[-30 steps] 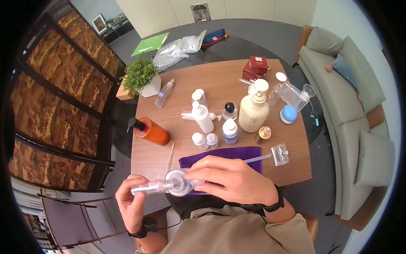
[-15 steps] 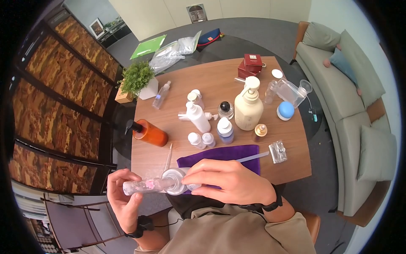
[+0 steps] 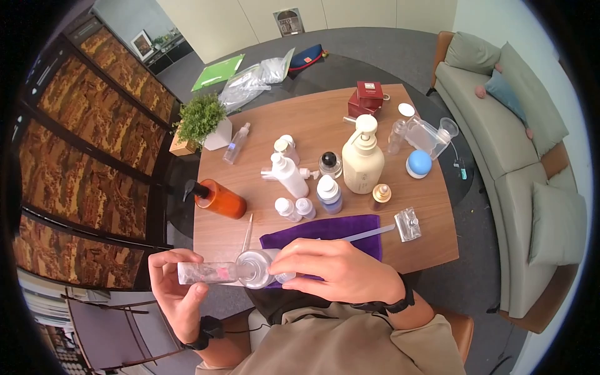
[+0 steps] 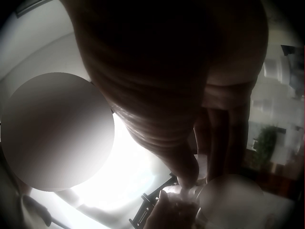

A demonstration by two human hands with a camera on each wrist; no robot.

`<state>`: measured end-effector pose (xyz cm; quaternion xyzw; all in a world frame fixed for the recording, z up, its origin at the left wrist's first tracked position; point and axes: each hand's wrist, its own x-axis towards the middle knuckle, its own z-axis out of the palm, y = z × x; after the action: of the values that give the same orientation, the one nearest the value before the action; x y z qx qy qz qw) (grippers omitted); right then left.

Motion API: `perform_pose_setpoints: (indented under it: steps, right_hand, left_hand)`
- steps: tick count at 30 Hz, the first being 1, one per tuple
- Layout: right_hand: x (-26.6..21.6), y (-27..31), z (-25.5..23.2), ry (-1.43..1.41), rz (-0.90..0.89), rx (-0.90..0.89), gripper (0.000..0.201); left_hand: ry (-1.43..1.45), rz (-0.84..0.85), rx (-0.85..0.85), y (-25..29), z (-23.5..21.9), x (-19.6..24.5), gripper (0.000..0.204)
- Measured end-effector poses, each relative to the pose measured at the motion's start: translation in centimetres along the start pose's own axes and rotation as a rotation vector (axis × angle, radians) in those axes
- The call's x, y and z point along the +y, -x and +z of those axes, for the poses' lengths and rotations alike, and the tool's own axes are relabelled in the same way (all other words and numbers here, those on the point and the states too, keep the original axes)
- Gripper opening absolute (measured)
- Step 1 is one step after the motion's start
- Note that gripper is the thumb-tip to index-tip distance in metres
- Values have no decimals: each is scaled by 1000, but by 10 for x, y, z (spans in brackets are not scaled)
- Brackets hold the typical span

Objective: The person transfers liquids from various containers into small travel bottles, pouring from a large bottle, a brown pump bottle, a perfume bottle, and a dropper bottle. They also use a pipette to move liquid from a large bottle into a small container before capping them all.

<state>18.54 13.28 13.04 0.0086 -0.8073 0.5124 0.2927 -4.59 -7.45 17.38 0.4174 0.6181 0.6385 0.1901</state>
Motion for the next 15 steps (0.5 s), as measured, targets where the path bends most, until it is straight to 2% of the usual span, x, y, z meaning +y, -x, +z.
perform_pose_setpoints:
  steps: [7, 15]
  right_hand:
    - [0, 3, -1, 20, -20, -3, 30]
    - [-1, 4, -2, 36, -7, -3, 29]
  left_hand:
    - [-21, 110, -77, -5, 1, -2, 61]
    - [-13, 147, -128, -7, 4, -3, 57]
